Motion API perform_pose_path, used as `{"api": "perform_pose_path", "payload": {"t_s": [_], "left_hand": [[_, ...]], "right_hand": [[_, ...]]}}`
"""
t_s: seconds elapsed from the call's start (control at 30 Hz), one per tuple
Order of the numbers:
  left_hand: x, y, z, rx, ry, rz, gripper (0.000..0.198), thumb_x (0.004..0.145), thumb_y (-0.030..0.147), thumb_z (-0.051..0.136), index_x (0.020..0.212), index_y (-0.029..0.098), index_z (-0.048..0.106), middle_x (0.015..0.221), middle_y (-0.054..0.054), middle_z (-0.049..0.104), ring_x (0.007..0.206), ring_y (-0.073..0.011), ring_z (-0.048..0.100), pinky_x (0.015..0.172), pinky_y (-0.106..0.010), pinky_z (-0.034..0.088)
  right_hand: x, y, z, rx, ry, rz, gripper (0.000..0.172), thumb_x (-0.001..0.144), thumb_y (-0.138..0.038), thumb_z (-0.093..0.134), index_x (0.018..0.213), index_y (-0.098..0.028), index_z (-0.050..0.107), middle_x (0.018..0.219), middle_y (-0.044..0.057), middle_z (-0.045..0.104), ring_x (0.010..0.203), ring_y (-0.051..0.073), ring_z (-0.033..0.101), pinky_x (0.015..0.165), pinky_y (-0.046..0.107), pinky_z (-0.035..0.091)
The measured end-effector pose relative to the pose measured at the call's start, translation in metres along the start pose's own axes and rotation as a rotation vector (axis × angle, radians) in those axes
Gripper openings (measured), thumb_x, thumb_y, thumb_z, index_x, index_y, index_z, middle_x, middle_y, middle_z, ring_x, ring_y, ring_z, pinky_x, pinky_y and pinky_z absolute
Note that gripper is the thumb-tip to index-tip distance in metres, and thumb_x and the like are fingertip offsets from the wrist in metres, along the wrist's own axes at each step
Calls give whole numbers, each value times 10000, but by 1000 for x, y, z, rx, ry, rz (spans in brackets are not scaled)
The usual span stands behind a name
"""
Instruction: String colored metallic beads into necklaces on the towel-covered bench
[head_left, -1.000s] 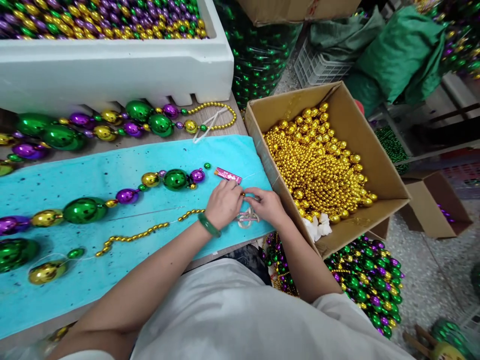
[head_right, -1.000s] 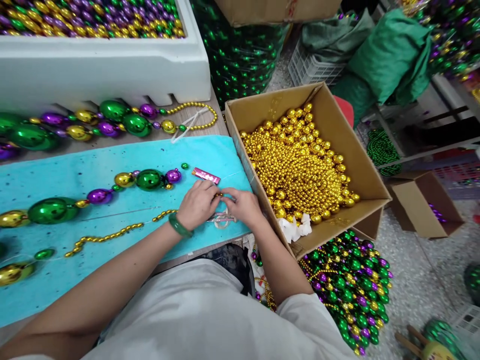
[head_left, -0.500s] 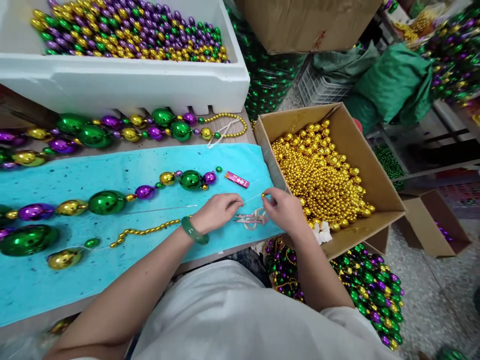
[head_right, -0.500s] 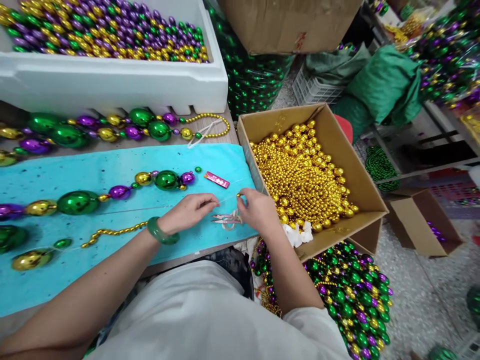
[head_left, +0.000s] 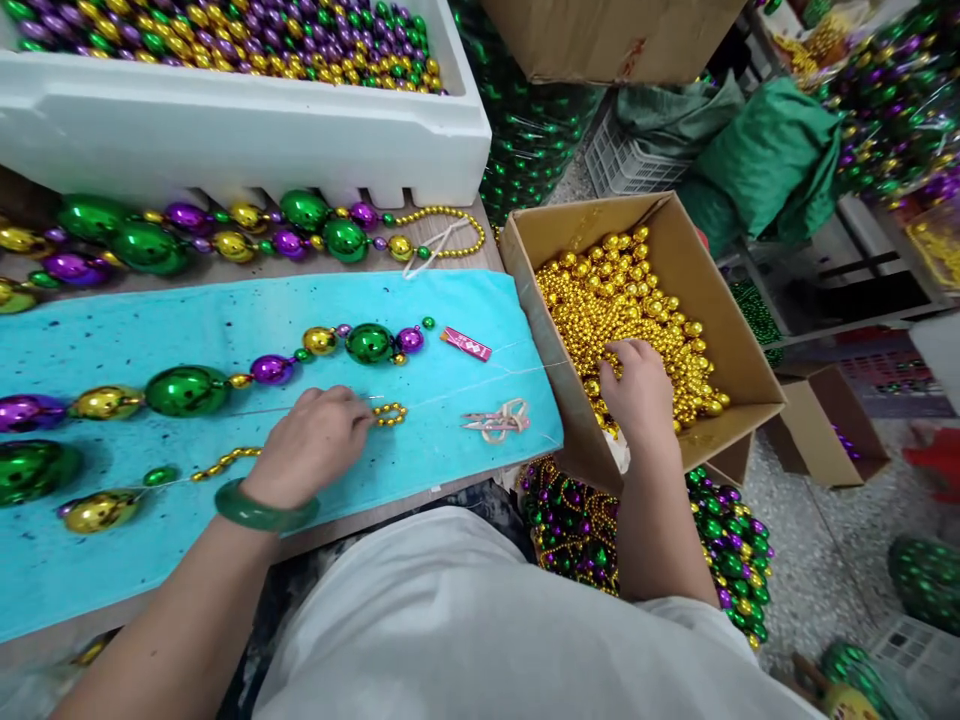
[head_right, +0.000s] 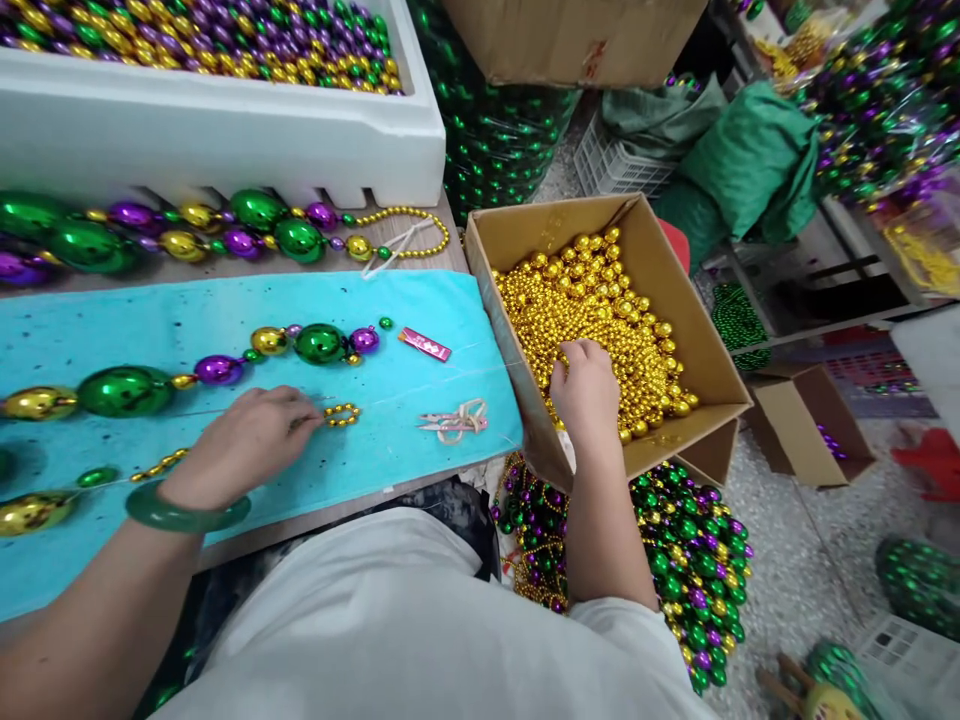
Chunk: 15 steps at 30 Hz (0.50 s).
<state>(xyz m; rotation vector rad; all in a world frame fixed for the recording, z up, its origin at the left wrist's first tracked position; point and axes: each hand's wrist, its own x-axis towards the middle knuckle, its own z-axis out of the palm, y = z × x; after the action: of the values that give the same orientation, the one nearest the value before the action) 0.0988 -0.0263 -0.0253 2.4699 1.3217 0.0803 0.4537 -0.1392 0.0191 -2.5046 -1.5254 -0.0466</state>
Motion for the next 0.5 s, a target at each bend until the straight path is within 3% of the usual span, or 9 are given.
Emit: {"api": "perform_pose_path", "payload": {"t_s": [0.07, 0.2, 0.27, 0.37, 0.5], "left_hand": [[-6, 1, -4, 117, -12, 9, 285, 842, 232, 432, 799, 214, 713, 899, -102, 662, 852, -291, 561, 790, -421, 460], [4, 29, -7, 131, 73, 10, 318, 886, 238, 427, 1020, 139, 699, 991, -134, 643, 924, -306, 542, 835, -425, 460], [18, 50, -2, 41, 101, 68, 323, 911, 262, 421, 1029, 134, 693, 989, -125, 646, 937, -283, 554, 848, -399, 466], [44, 84, 15, -99, 33, 204, 311, 929, 266, 420, 991, 151, 702, 950, -105, 659, 927, -244, 583, 857, -368, 471], [73, 116, 40, -192, -107, 243, 246, 880, 273, 523, 909, 150, 734, 942, -106, 671, 932, -238, 608, 824, -344, 482]], "right_hand": [[-9, -19, 0, 84, -29, -97, 247, 891, -213, 447, 996, -169, 665, 1022, 127, 638, 966, 256, 560, 804, 363, 433], [-38, -61, 15, 201, -407, -398, 164, 911, -226, 497, 959, -193, 650, 949, 82, 646, 910, 210, 565, 781, 307, 425], [-51, -75, 28, 144, -501, -485, 148, 908, -242, 531, 998, -186, 634, 974, 91, 633, 933, 225, 548, 790, 320, 418], [-60, -83, 44, 23, -504, -511, 166, 910, -253, 535, 1033, -174, 614, 1009, 108, 613, 957, 255, 523, 804, 359, 410], [-61, -80, 50, -29, -502, -520, 187, 940, -246, 459, 1000, -152, 609, 1037, 134, 602, 955, 269, 512, 803, 385, 414]]}}
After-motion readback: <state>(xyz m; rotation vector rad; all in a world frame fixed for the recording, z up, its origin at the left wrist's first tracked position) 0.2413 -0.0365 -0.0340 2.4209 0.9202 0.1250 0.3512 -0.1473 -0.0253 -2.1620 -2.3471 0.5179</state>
